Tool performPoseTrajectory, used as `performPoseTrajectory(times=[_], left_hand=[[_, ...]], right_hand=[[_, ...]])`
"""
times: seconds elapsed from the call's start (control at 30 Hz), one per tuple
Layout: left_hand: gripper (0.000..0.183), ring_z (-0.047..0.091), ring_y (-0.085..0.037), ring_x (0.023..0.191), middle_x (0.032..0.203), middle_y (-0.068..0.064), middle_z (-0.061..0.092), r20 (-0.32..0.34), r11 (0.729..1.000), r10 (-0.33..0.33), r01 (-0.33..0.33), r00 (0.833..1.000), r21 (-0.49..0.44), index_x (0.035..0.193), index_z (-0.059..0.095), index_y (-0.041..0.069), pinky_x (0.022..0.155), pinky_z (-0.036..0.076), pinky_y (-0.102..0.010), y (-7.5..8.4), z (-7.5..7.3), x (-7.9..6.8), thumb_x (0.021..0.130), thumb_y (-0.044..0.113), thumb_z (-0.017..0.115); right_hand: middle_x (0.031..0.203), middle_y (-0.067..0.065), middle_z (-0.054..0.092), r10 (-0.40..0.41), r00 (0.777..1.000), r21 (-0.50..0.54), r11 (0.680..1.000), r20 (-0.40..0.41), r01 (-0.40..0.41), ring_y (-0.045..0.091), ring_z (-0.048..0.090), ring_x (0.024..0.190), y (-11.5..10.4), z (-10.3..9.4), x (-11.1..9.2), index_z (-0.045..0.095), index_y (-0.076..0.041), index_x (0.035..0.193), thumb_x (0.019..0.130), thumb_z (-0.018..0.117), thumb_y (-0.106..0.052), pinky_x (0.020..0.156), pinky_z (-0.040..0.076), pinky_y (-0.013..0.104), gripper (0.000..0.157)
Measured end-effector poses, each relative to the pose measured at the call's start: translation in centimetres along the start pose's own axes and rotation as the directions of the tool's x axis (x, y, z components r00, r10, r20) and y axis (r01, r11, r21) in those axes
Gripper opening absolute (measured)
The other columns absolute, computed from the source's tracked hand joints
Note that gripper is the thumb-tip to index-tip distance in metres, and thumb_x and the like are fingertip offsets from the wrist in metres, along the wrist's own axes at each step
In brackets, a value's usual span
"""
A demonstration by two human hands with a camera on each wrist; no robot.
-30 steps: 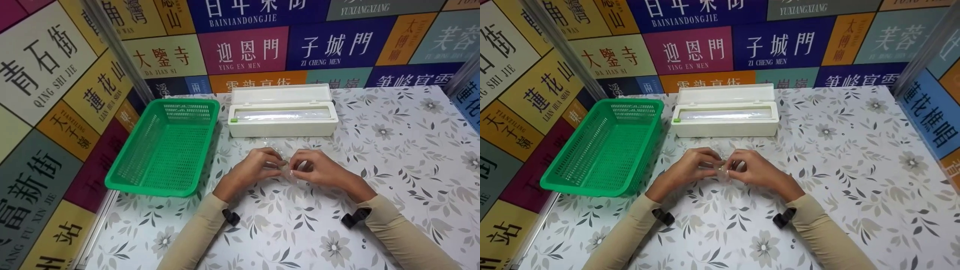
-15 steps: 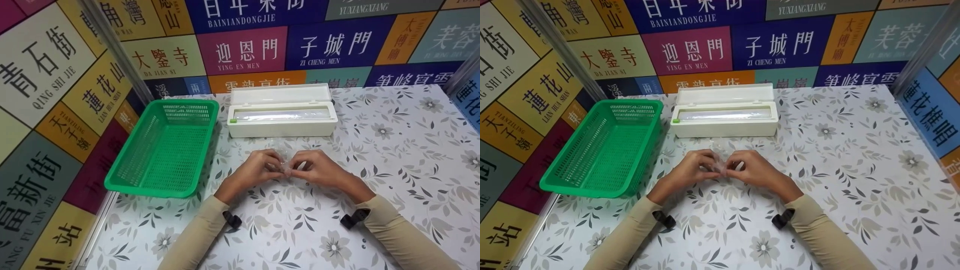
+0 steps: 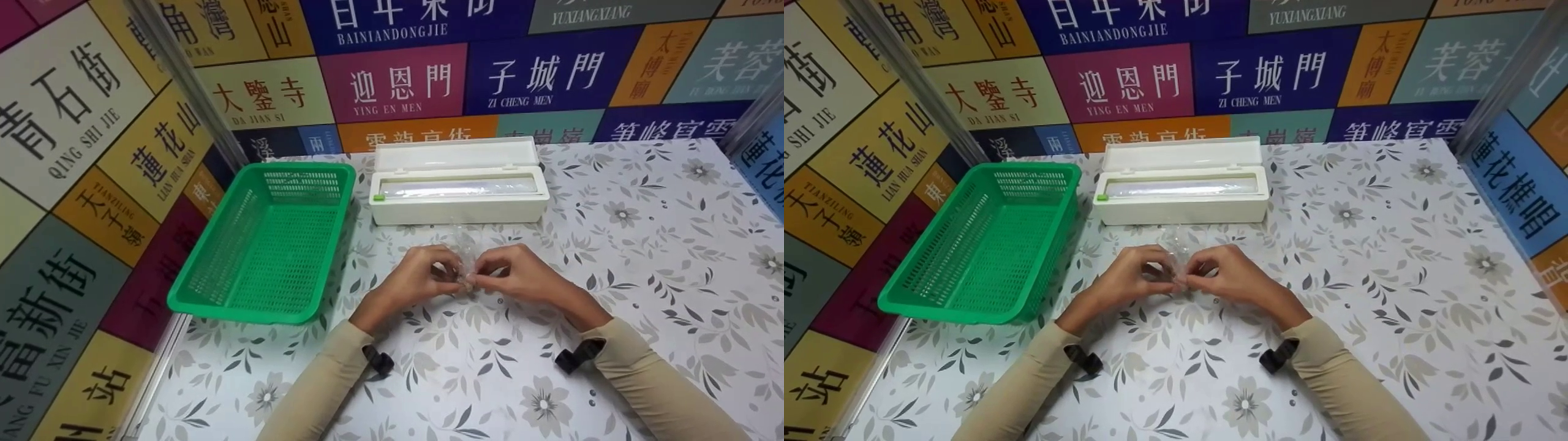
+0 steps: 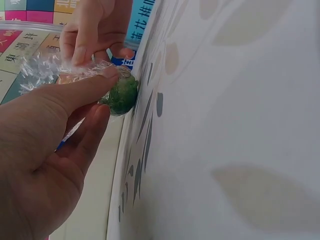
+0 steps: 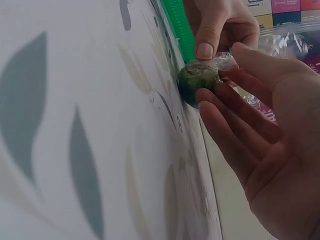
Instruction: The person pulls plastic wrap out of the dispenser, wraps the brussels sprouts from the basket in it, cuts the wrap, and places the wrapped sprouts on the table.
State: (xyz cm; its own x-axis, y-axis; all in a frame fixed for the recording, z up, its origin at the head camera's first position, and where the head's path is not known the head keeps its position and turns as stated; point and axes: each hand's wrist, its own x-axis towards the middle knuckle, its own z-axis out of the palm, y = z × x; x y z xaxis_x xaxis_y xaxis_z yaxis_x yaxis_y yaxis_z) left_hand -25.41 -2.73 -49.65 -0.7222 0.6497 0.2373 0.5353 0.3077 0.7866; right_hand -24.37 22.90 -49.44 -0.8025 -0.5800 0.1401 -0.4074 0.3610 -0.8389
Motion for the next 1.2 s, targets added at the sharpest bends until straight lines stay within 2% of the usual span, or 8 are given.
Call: performPoseTrajectory(times=[0.17, 0.33, 0.47, 0.6, 0.8, 0.97, 1.07, 1.2], left_hand=[[0.014, 0.073, -0.006, 0.097, 0.106, 0.005, 0.079, -0.005, 0.999, -0.019, 0.019, 1.000, -0.037, 0.106, 0.084, 0.015, 0.089, 0.064, -0.021, 0.02, 0.13, -0.05, 0.093, 0.021, 0.087], [0.011, 0.073, -0.002, 0.093, 0.104, 0.003, 0.080, -0.035, 0.998, -0.047, 0.045, 0.998, -0.036, 0.103, 0.084, 0.015, 0.087, 0.064, -0.021, -0.02, 0.23, 0.05, 0.094, 0.021, 0.086], [0.012, 0.074, -0.003, 0.089, 0.101, 0.002, 0.082, -0.070, 0.996, -0.084, 0.082, 0.994, -0.042, 0.102, 0.084, 0.014, 0.085, 0.064, -0.020, -0.01, 0.30, -0.02, 0.092, 0.020, 0.088], [0.023, 0.076, -0.005, 0.088, 0.099, -0.002, 0.081, -0.086, 0.990, -0.121, 0.113, 0.989, -0.090, 0.106, 0.077, 0.009, 0.084, 0.064, -0.021, 0.01, 0.41, -0.03, 0.089, 0.016, 0.091], [0.040, 0.074, -0.005, 0.083, 0.098, -0.009, 0.080, -0.061, 0.961, -0.216, 0.201, 0.975, -0.190, 0.116, 0.066, 0.004, 0.080, 0.064, -0.023, -0.02, 0.46, -0.12, 0.086, 0.008, 0.092], [0.047, 0.076, -0.007, 0.083, 0.096, -0.008, 0.082, -0.062, 0.954, -0.247, 0.231, 0.967, -0.191, 0.126, 0.065, 0.006, 0.080, 0.064, -0.024, -0.06, 0.33, -0.21, 0.088, 0.014, 0.092], [0.054, 0.077, -0.009, 0.085, 0.097, -0.007, 0.083, -0.062, 0.948, -0.269, 0.253, 0.961, -0.195, 0.136, 0.063, 0.007, 0.078, 0.061, -0.021, -0.11, 0.29, -0.22, 0.091, 0.020, 0.090], [0.065, 0.079, -0.010, 0.086, 0.099, -0.009, 0.084, -0.073, 0.925, -0.329, 0.306, 0.941, -0.228, 0.149, 0.056, 0.001, 0.075, 0.058, -0.018, -0.17, 0.42, -0.25, 0.094, 0.019, 0.087]], right_hand=[[0.094, 0.000, 0.083, 0.062, 0.998, -0.012, 0.998, -0.030, -0.063, 0.019, 0.081, 0.084, 0.14, 0.12, 0.08, 0.080, -0.019, 0.097, 0.097, 0.084, -0.026, 0.079, 0.066, 0.028, 0.008], [0.099, 0.003, 0.082, 0.095, 0.994, 0.032, 0.995, -0.048, -0.094, 0.018, 0.081, 0.092, 0.28, 0.25, 0.07, 0.078, -0.015, 0.101, 0.095, 0.086, -0.020, 0.086, 0.066, 0.028, 0.011], [0.101, 0.005, 0.082, 0.103, 0.994, 0.045, 0.994, -0.046, -0.101, 0.021, 0.081, 0.094, 0.25, 0.38, 0.08, 0.077, -0.015, 0.103, 0.097, 0.083, -0.022, 0.087, 0.066, 0.028, 0.011], [0.104, 0.009, 0.080, 0.139, 0.989, 0.081, 0.987, -0.042, -0.135, 0.024, 0.082, 0.095, 0.15, 0.57, 0.08, 0.077, -0.011, 0.103, 0.099, 0.081, -0.023, 0.085, 0.066, 0.028, 0.013], [0.102, 0.012, 0.076, 0.209, 0.976, 0.122, 0.972, -0.057, -0.201, 0.026, 0.080, 0.093, 0.08, 0.83, 0.22, 0.073, -0.008, 0.105, 0.096, 0.084, -0.022, 0.084, 0.066, 0.028, 0.020], [0.101, 0.012, 0.075, 0.234, 0.967, 0.113, 0.969, -0.105, -0.222, 0.022, 0.078, 0.090, 0.28, 0.86, 0.30, 0.071, -0.006, 0.111, 0.092, 0.089, -0.027, 0.080, 0.066, 0.026, 0.033], [0.104, 0.014, 0.077, 0.298, 0.951, 0.177, 0.943, -0.081, -0.281, 0.021, 0.080, 0.089, 0.36, 0.76, 0.24, 0.069, -0.002, 0.123, 0.092, 0.089, -0.028, 0.078, 0.067, 0.029, 0.045], [0.109, 0.015, 0.079, 0.390, 0.921, 0.214, 0.900, -0.008, -0.380, 0.024, 0.081, 0.089, 0.25, 0.68, 0.17, 0.070, -0.003, 0.135, 0.092, 0.088, -0.038, 0.078, 0.068, 0.034, 0.058]])
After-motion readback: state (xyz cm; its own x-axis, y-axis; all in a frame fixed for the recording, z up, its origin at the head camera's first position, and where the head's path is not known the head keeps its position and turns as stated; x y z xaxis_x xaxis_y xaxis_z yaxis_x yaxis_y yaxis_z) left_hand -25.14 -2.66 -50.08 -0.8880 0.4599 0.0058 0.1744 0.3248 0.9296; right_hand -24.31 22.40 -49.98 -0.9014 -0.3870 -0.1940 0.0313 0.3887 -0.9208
